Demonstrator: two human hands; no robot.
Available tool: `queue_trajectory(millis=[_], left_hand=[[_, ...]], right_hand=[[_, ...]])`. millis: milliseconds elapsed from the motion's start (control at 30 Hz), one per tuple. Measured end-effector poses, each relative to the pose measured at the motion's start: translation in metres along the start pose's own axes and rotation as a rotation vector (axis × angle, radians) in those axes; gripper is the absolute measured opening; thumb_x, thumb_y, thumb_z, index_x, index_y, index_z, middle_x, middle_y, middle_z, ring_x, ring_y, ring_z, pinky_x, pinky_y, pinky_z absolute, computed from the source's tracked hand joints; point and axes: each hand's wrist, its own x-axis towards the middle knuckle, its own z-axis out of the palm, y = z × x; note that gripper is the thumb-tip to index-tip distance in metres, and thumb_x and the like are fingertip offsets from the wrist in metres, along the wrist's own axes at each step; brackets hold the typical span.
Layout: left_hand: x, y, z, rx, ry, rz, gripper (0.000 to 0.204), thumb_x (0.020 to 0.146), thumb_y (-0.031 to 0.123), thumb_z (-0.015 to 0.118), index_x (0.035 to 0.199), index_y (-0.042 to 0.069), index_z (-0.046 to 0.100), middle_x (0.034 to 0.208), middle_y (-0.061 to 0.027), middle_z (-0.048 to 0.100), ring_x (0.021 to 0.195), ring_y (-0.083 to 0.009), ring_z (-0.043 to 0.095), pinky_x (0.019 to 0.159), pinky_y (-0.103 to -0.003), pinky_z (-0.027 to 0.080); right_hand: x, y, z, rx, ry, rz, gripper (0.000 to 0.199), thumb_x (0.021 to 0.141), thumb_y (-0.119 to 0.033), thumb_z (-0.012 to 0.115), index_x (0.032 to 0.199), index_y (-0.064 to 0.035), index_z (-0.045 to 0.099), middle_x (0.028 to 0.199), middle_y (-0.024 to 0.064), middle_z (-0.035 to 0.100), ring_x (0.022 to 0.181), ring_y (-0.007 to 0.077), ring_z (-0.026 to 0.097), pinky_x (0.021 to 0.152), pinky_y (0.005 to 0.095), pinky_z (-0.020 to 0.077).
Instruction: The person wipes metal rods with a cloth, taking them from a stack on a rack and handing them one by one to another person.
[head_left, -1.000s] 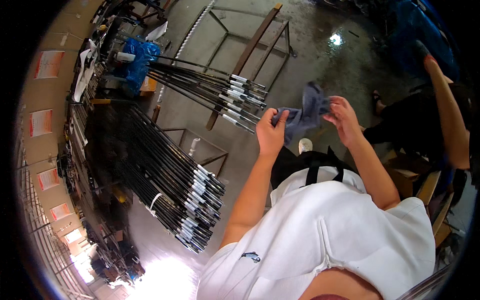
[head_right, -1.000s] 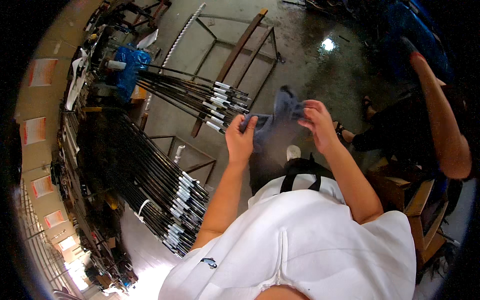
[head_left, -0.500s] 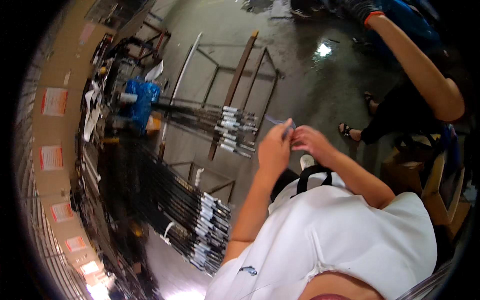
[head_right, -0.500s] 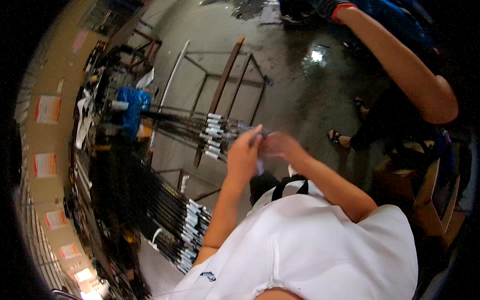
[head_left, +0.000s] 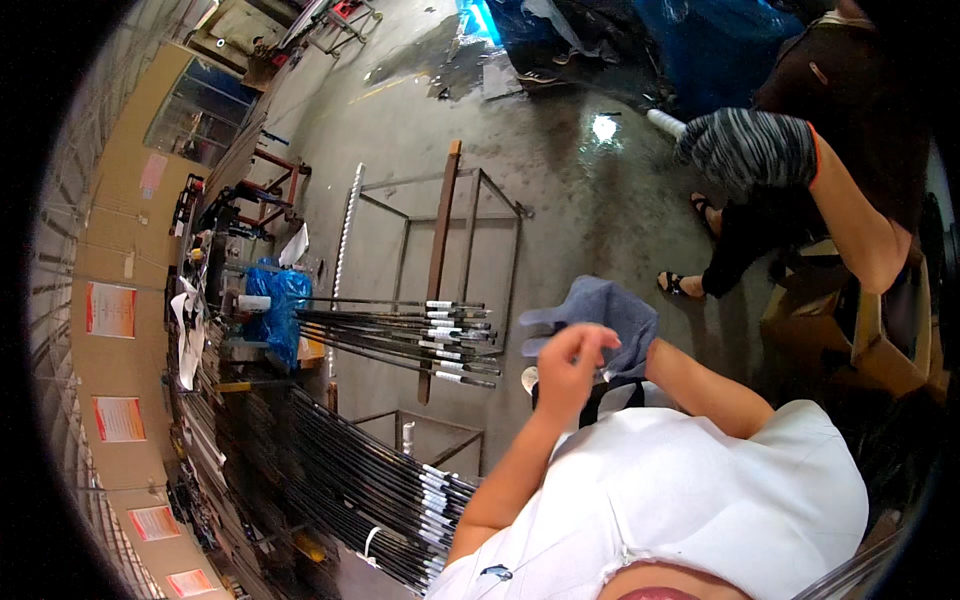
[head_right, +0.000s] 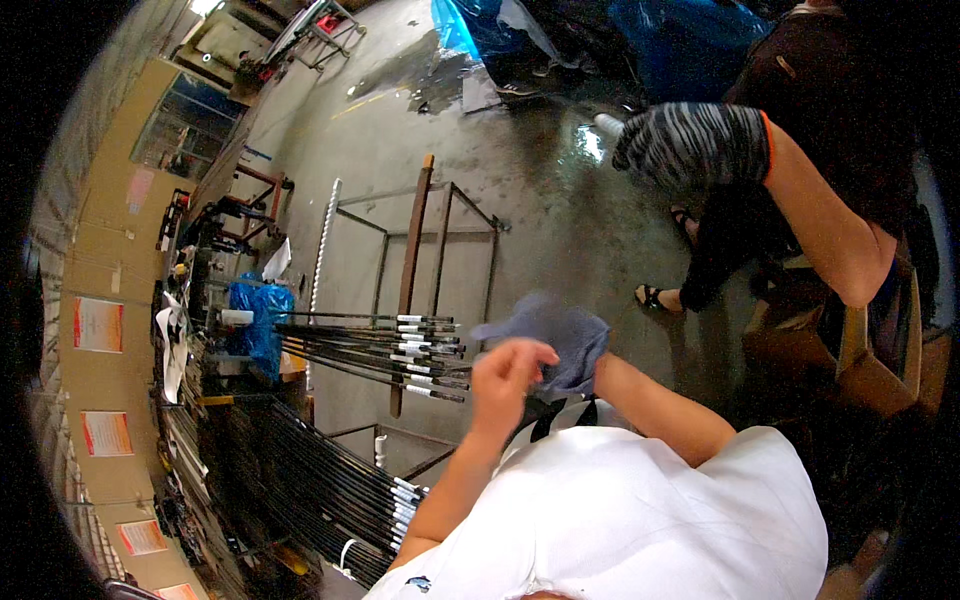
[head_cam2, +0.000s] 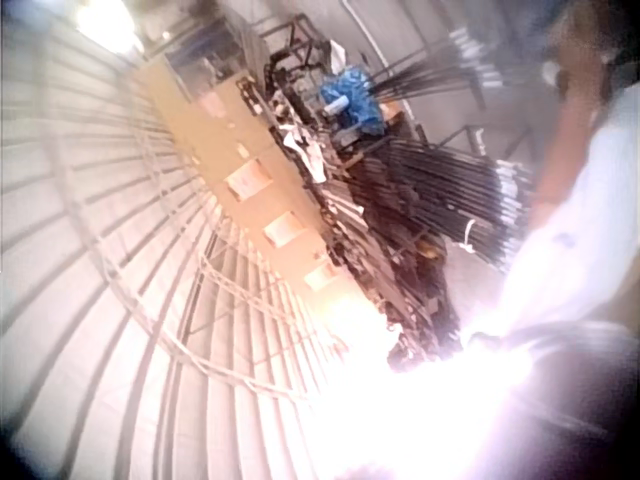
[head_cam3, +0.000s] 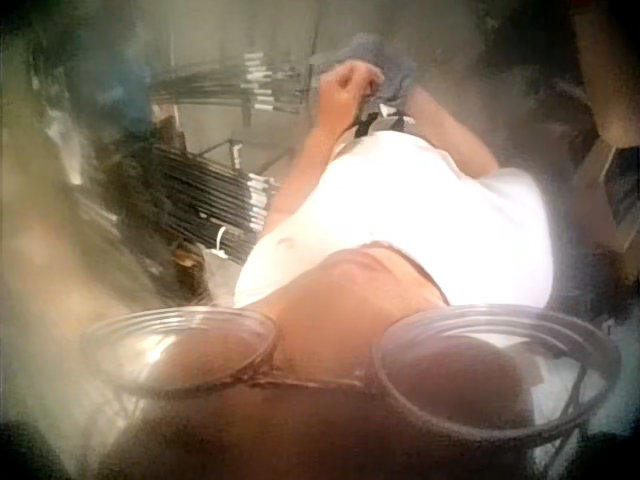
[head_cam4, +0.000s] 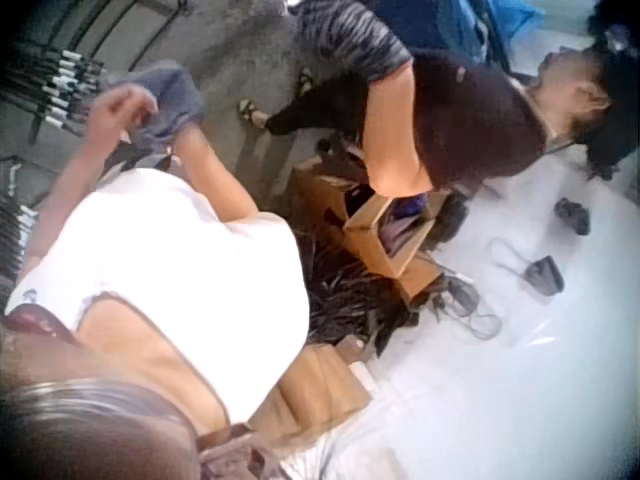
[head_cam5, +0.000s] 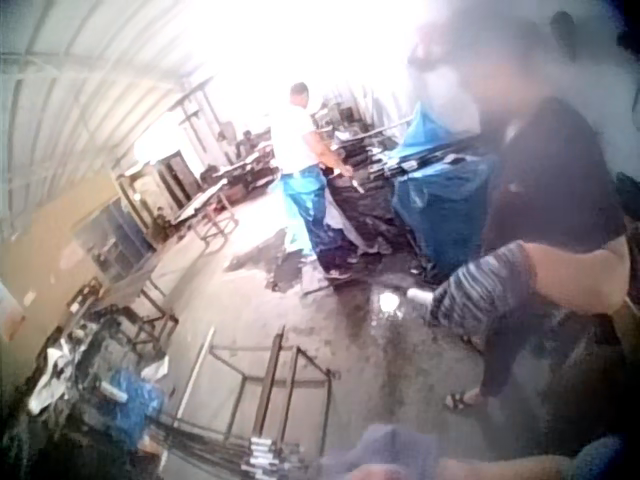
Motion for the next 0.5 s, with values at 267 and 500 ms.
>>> queue_trajectory(millis=[267, 500], left_hand=[[0.101, 0.010, 0.073, -0.999, -0.338, -0.239, 0.047, 0.091, 0.047, 0.042, 0.114, 0.006, 0.050, 0.128, -0.0103, 0.047, 0.116, -0.0202, 0.044, 0.096, -0.033, 0.033], [0.127, 0.032, 0.110, -1.117, -0.102, 0.138, 0.028, 0.096, 0.025, 0.041, 0.114, 0.005, 0.040, 0.113, -0.0107, 0.053, 0.106, -0.0227, 0.052, 0.090, -0.032, 0.041]], right_hand=[[-0.054, 0.004, -0.042, -1.006, 0.450, -0.009, 0.023, 0.063, -0.031, 0.062, 0.074, -0.0111, 0.061, 0.071, 0.0125, 0.058, 0.068, 0.0334, 0.055, 0.063, 0.0391, 0.0430], [-0.103, 0.013, -0.052, -1.072, 0.409, 0.098, 0.016, 0.060, -0.024, 0.061, 0.070, -0.0117, 0.061, 0.064, 0.0072, 0.056, 0.065, 0.0294, 0.054, 0.061, 0.0376, 0.0419]])
